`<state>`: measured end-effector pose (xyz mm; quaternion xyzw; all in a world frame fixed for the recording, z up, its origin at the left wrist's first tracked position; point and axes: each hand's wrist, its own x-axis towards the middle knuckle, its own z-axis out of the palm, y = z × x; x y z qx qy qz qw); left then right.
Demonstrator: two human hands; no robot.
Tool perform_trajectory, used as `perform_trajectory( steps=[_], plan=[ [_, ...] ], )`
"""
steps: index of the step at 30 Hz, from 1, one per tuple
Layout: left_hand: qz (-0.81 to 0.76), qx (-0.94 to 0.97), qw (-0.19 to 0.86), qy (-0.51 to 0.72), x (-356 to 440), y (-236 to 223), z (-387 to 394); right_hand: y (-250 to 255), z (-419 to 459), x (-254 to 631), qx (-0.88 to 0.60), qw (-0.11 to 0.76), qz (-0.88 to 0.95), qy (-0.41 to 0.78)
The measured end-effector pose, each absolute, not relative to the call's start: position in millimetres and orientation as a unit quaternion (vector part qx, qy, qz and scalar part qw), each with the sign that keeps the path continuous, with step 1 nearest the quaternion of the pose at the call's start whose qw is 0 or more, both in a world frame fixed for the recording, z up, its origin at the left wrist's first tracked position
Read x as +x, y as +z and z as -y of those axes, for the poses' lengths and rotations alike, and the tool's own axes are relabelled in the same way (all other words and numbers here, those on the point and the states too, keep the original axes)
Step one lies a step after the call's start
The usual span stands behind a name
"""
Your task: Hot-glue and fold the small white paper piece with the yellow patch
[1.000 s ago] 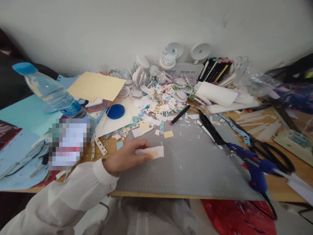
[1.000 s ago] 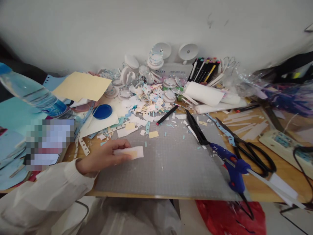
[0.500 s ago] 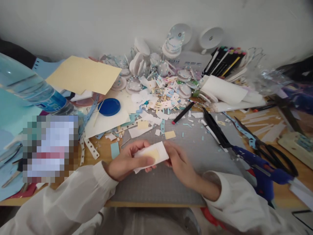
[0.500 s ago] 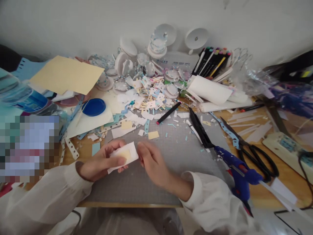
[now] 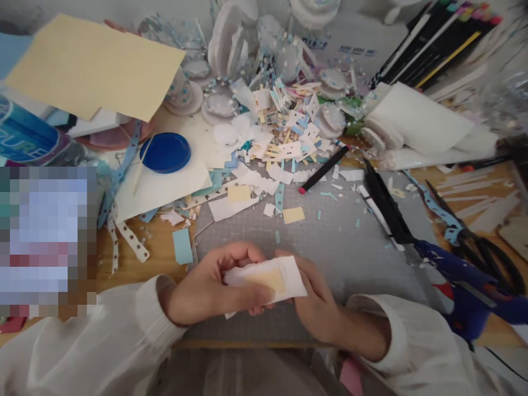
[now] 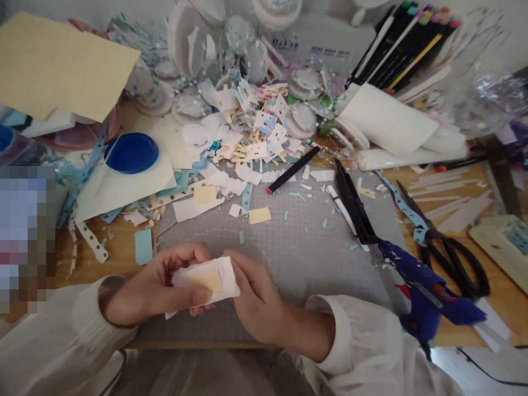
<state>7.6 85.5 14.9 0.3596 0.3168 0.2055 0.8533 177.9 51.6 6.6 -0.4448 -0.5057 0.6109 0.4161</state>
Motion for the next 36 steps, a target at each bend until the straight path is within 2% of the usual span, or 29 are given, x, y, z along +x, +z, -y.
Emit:
perform_trajectory(
  steps=[4, 9, 19, 30, 36],
  plan=[
    [-0.322, 0.356, 0.852, 0.210, 9, 16, -85, 6, -45, 179, -0.476, 0.417, 0.531, 0.564],
    [-0.330, 0.373, 0.841, 0.213, 10, 15, -83, 3, -43, 181, -0.459, 0.401, 0.550, 0.571],
    [-0.347, 0.367, 0.835, 0.217, 11, 16, -86, 6, -51, 186, -0.493, 0.353, 0.650, 0.457],
    [-0.346, 0.382, 0.823, 0.240, 10, 14, -87, 6, -58, 190, -0.480, 0.352, 0.715, 0.367],
    [-0.361, 0.403, 0.799, 0.261, 8, 14, -85, 8, -57, 193, -0.445, 0.378, 0.663, 0.468]
  ],
)
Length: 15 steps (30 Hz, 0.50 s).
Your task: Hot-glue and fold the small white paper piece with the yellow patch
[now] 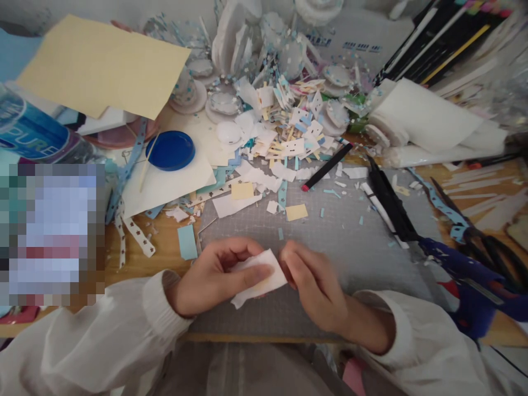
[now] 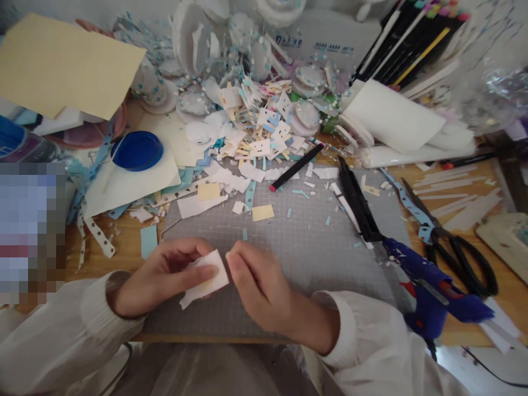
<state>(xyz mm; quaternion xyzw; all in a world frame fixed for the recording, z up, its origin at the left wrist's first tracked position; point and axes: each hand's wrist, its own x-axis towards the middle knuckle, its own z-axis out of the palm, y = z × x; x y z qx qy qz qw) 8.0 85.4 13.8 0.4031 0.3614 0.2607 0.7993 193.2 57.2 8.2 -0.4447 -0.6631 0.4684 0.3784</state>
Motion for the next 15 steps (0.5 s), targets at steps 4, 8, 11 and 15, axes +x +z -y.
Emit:
perform_trajectory(
  steps=[4, 8, 11, 15],
  plan=[
    [-0.353, 0.398, 0.790, 0.305, 6.8, 12.1, -86.6, 7.6, -56.7, 195.9, -0.404, 0.389, 0.651, 0.512],
    [-0.360, 0.415, 0.769, 0.325, 7.1, 10.0, -87.2, 9.5, -58.0, 194.5, -0.401, 0.350, 0.693, 0.487],
    [-0.374, 0.437, 0.751, 0.324, 7.2, 10.2, -87.8, 10.1, -58.4, 192.4, -0.414, 0.349, 0.699, 0.468],
    [-0.378, 0.473, 0.728, 0.321, 6.2, 11.4, -89.0, 10.3, -57.4, 191.4, -0.427, 0.346, 0.691, 0.469]
  ],
)
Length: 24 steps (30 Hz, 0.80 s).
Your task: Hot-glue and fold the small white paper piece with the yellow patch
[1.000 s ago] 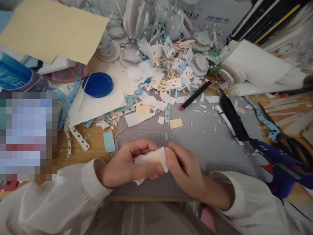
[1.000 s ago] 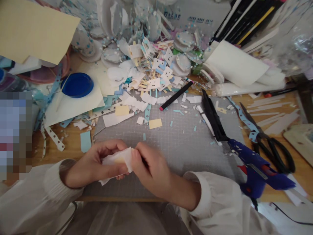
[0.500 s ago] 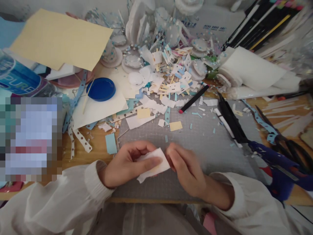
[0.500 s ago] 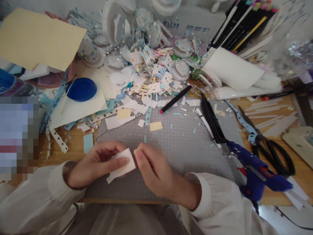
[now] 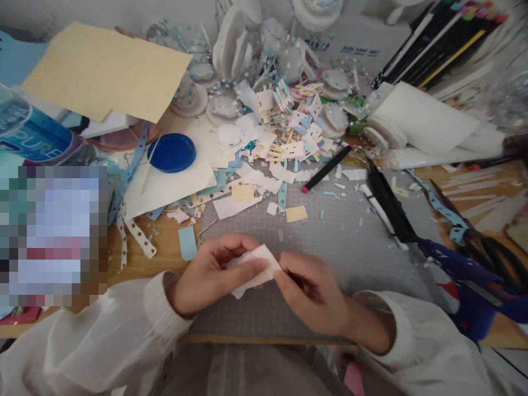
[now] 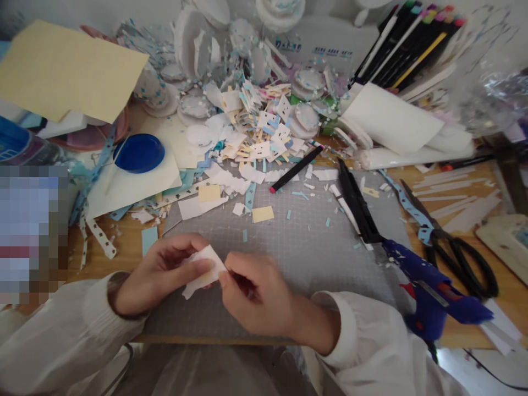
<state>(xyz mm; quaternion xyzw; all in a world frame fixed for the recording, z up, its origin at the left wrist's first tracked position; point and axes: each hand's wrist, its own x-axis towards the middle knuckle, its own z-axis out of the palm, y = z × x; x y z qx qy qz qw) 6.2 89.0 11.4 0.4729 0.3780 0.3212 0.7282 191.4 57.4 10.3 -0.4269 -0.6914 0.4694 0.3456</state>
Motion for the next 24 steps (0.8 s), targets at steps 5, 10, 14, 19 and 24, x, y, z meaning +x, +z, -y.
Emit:
perform_trajectory(
  steps=[5, 10, 14, 19, 24],
  plan=[
    [-0.362, 0.523, 0.704, 0.316, 4.8, 10.0, -88.2, 10.4, -57.1, 190.3, -0.428, 0.342, 0.704, 0.452],
    [-0.347, 0.525, 0.702, 0.332, 3.9, 8.4, -86.7, 7.5, -57.9, 187.5, -0.427, 0.346, 0.713, 0.435],
    [-0.336, 0.501, 0.706, 0.372, 3.5, 10.6, -87.3, 9.3, -59.5, 187.1, -0.418, 0.373, 0.678, 0.476],
    [-0.347, 0.479, 0.710, 0.382, 3.4, 11.4, -88.2, 15.0, -59.7, 187.7, -0.426, 0.386, 0.662, 0.482],
    [-0.360, 0.520, 0.683, 0.365, 5.2, 14.7, -87.7, 12.8, -57.2, 190.9, -0.434, 0.396, 0.697, 0.410]
  ],
)
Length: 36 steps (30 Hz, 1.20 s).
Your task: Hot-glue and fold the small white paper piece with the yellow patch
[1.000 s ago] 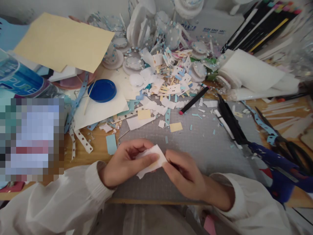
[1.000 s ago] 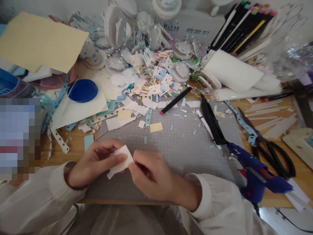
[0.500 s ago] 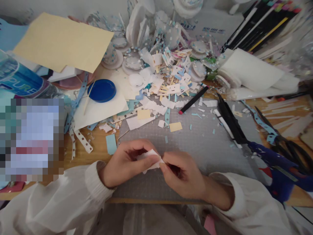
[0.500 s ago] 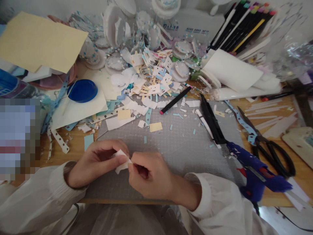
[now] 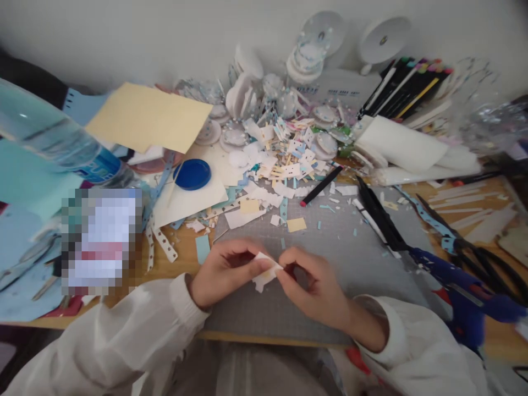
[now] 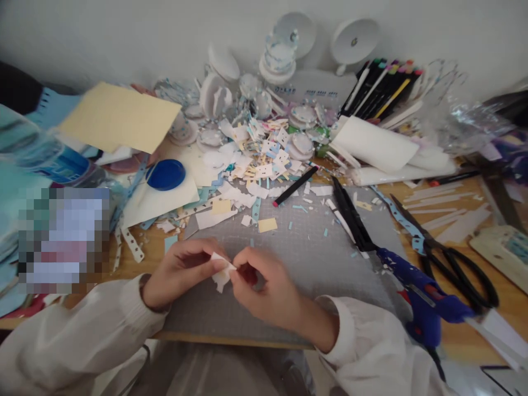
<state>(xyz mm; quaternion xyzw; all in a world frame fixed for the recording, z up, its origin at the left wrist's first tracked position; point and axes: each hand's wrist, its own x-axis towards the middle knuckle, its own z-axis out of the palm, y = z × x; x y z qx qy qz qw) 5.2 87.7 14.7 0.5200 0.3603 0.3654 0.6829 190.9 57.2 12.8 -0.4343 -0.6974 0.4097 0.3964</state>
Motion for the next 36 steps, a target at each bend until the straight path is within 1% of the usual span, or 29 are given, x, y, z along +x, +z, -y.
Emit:
perform_trajectory(
  steps=[5, 9, 12, 16, 18, 20, 23, 27, 33, 36],
  plan=[
    [-0.371, 0.538, 0.663, 0.366, 7, 20, -78, 7, -49, 191, -0.458, 0.411, 0.682, 0.396],
    [-0.392, 0.583, 0.616, 0.356, 0, 24, -65, 9, -32, 186, -0.468, 0.419, 0.660, 0.412],
    [-0.384, 0.636, 0.591, 0.313, -9, 30, -57, 13, -20, 183, -0.463, 0.421, 0.644, 0.442],
    [-0.360, 0.732, 0.527, 0.239, -17, 40, -52, 18, -10, 179, -0.463, 0.428, 0.638, 0.442],
    [-0.356, 0.745, 0.516, 0.227, -17, 43, -50, 17, -6, 176, -0.464, 0.428, 0.636, 0.445],
    [-0.371, 0.730, 0.526, 0.232, -17, 44, -47, 15, -2, 172, -0.463, 0.436, 0.621, 0.458],
    [-0.389, 0.689, 0.560, 0.246, -18, 43, -43, 12, 3, 168, -0.466, 0.468, 0.582, 0.474],
    [-0.403, 0.661, 0.580, 0.254, -25, 40, -39, 11, 8, 167, -0.483, 0.504, 0.534, 0.477],
    [-0.403, 0.587, 0.634, 0.302, -29, 48, -41, 16, 13, 167, -0.487, 0.489, 0.524, 0.500],
    [-0.404, 0.566, 0.644, 0.318, -29, 53, -45, 17, 14, 168, -0.495, 0.490, 0.512, 0.503]
  ],
)
